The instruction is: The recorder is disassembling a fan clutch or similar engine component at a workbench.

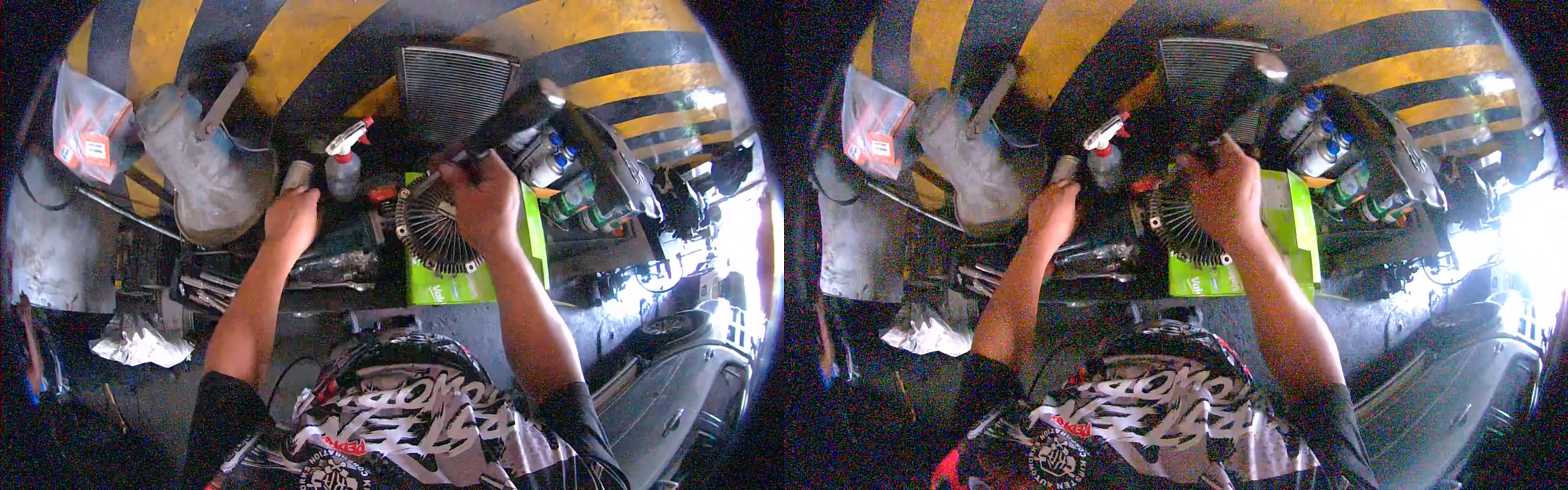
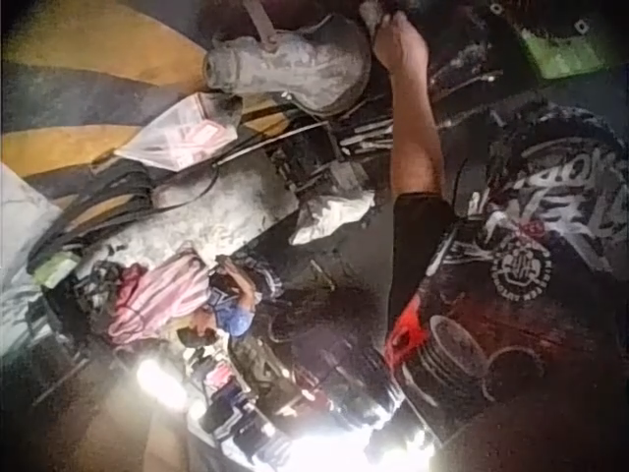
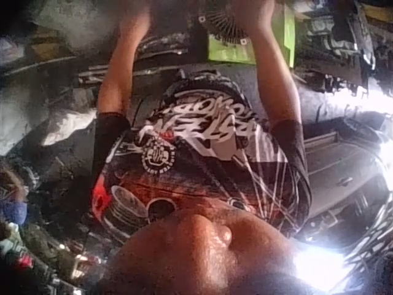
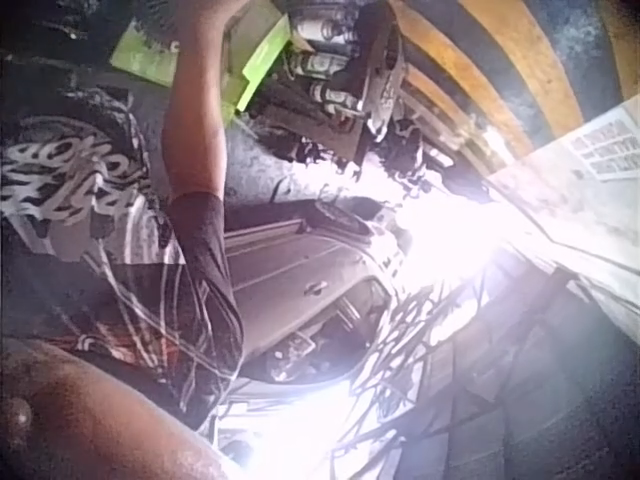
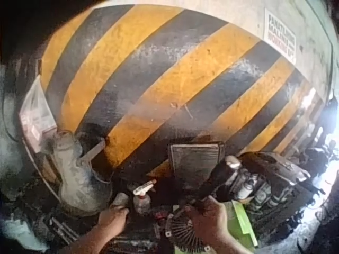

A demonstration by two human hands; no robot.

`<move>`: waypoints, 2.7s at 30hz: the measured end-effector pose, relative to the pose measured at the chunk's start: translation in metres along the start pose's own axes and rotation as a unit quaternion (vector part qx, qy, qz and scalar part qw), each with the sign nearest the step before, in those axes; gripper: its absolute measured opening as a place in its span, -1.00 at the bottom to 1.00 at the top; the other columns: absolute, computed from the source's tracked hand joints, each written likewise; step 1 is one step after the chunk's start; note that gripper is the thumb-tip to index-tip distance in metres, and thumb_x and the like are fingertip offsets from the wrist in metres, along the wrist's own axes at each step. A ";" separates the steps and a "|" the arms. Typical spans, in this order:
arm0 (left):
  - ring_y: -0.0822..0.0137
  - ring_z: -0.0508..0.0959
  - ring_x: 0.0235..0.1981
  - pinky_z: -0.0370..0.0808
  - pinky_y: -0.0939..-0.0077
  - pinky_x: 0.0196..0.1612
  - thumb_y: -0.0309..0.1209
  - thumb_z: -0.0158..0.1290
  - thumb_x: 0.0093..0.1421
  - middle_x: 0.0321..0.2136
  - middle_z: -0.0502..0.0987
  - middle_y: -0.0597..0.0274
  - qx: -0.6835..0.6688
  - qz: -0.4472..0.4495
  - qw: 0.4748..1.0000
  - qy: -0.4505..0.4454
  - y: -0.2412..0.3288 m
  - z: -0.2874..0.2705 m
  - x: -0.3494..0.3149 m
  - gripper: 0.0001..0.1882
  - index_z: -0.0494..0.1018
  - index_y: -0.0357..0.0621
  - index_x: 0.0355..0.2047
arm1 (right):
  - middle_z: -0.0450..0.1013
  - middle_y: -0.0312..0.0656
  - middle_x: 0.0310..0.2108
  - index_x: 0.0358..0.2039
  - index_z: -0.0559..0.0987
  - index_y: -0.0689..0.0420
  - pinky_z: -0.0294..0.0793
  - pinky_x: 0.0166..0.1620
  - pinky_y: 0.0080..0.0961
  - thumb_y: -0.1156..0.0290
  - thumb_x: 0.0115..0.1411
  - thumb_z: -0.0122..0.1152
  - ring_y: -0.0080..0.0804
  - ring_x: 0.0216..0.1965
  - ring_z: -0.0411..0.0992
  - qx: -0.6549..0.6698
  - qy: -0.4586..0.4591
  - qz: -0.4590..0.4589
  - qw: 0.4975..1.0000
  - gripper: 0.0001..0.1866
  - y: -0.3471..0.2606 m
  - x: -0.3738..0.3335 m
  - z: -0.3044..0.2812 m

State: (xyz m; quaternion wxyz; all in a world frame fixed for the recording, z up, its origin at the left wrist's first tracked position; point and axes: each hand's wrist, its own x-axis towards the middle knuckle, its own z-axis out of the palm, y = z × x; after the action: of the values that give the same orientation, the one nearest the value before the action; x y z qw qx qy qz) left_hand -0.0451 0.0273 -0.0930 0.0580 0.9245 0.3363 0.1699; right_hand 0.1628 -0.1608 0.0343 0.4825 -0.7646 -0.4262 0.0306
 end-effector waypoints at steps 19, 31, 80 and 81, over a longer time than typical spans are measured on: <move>-0.08 0.54 0.05 0.43 0.15 0.14 -0.03 0.29 0.14 0.01 0.51 -0.25 -0.462 -0.018 0.876 -0.136 0.113 0.034 -0.005 -0.16 0.21 -0.37 0.20 | 0.62 -0.07 -0.32 -0.16 0.60 0.22 0.52 -0.17 -0.38 0.40 0.21 0.29 -0.34 -0.33 0.56 -0.058 -0.121 -0.034 0.990 -0.78 0.020 0.020 0.010; -0.11 0.56 0.01 0.44 0.11 0.13 -0.36 0.16 0.23 -0.03 0.55 -0.13 -0.526 0.088 0.843 -0.065 0.100 0.006 0.004 -0.54 0.38 -0.28 0.10 | 0.57 0.03 -0.10 -0.15 0.63 0.24 0.51 -0.01 -0.27 0.48 0.09 0.35 -0.05 -0.09 0.56 0.008 -0.189 0.116 0.975 -0.72 -0.010 -0.008 -0.007; -0.06 0.60 -0.19 0.54 0.10 -0.15 -0.19 0.26 0.12 -0.27 0.57 -0.01 -0.337 0.104 0.934 -0.055 0.109 -0.014 0.020 -0.67 0.52 -0.13 -0.20 | 0.58 -0.07 -0.24 -0.08 0.62 0.14 0.49 -0.04 -0.31 0.32 0.11 0.38 -0.21 -0.14 0.56 -0.081 -0.101 -0.035 0.991 -0.64 -0.008 -0.014 0.006; -0.06 0.60 -0.19 0.54 0.10 -0.15 -0.19 0.26 0.12 -0.27 0.57 -0.01 -0.336 0.103 0.935 -0.055 0.104 -0.008 0.014 -0.67 0.52 -0.13 -0.20 | 0.59 -0.07 -0.32 -0.17 0.66 0.14 0.50 -0.11 -0.32 0.31 0.08 0.41 -0.24 -0.22 0.57 -0.091 -0.090 -0.055 0.990 -0.70 -0.008 -0.014 0.006</move>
State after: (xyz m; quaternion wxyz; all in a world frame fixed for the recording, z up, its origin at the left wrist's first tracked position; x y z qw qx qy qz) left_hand 0.0248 -0.0440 -0.0586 0.3663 0.8884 0.1590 0.2266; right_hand 0.1465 -0.1652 0.0319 0.3715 -0.7751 -0.5100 0.0336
